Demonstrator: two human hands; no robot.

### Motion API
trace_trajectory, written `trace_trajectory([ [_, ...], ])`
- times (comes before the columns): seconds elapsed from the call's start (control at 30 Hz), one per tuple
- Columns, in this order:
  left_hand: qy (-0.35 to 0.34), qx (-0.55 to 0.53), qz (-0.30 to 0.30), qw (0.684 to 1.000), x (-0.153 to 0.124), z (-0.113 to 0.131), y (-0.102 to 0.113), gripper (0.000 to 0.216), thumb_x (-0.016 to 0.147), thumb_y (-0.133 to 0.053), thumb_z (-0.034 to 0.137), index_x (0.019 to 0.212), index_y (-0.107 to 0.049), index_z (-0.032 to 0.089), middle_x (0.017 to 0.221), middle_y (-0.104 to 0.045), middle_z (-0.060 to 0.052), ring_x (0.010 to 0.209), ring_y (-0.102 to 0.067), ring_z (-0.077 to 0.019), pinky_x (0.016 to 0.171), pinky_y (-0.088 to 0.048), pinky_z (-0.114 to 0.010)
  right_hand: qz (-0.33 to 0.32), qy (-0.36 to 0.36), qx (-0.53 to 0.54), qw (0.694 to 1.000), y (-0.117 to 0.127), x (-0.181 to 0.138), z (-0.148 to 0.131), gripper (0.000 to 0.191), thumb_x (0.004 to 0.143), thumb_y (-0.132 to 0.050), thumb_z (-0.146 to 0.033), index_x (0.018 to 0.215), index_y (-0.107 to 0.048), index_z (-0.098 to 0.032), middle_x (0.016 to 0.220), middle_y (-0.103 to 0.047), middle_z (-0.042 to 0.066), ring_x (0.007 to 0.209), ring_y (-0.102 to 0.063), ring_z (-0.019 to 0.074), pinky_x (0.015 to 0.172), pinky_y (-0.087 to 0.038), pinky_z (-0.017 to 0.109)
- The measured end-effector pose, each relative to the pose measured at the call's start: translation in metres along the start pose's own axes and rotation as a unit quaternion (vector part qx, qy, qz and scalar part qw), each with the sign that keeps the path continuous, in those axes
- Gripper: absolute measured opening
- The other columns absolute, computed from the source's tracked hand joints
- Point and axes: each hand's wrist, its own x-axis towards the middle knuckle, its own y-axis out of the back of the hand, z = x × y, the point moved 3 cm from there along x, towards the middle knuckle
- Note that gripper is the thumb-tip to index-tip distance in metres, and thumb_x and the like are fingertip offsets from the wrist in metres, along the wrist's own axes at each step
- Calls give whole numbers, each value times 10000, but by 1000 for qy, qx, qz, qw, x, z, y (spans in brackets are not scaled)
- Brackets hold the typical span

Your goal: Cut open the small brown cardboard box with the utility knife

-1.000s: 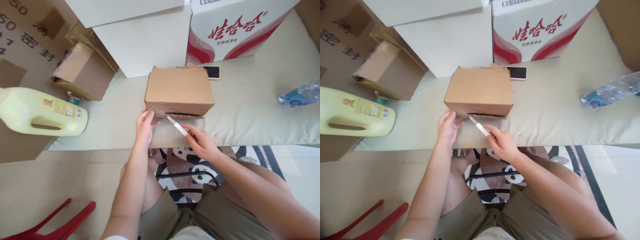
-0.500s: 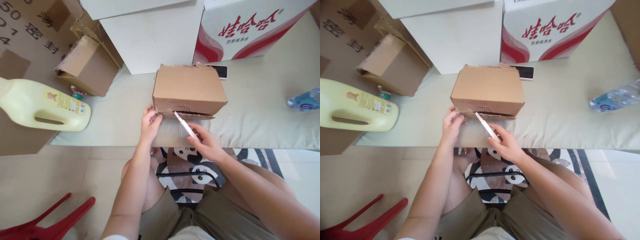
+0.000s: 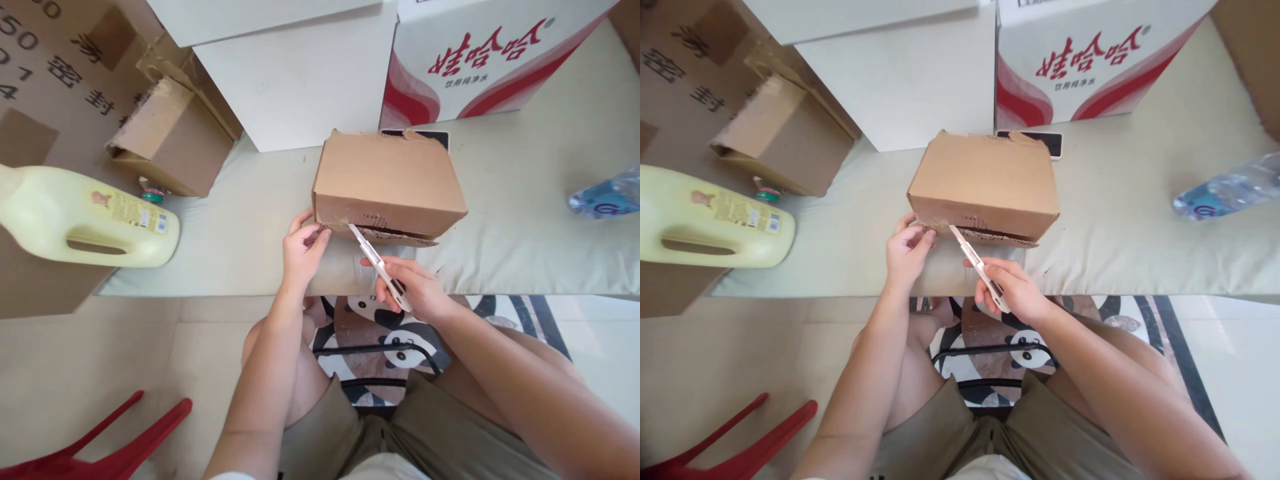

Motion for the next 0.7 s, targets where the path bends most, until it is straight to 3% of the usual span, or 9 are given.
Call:
trace_trajectory([
  [0.23,9,3,10,1000,2,2,1,171,812,-713,324,811,-732,154,1202,-664,-123,848,-711,-189,665,-608,-316,-23,4,35,999,-2,1,-2,407,843,-539,-424,1099,-630,-121,552,-630,-4,349,-440,102,362,-315,246],
  [0.37,-18,28,-14,999,0,9,-2,133,804,-729,286,750,-730,165,1188,-682,-115,932,-714,-216,698,-604,-315,-46,0,30,999,-6,1,0,394,833,-565,-437,1068,-632,-128,564,-639,0,347,-433,96,357,-277,240],
  [0.47,-21,35,-20,999,-2,8,-5,133,816,-718,284,760,-732,165,1195,-678,-114,917,-717,-213,704,-608,-321,-20,22,26,999,-5,2,0,371,819,-588,-443,1031,-627,-141,569,-638,-5,360,-447,94,369,-277,236],
  [0.7,58,-20,30,998,0,-5,-1,218,801,-712,374,834,-735,159,1183,-654,-119,875,-699,-211,610,-618,-325,25,29,48,998,0,5,1,368,811,-572,-449,1031,-607,-156,552,-614,-19,357,-442,98,367,-279,236],
])
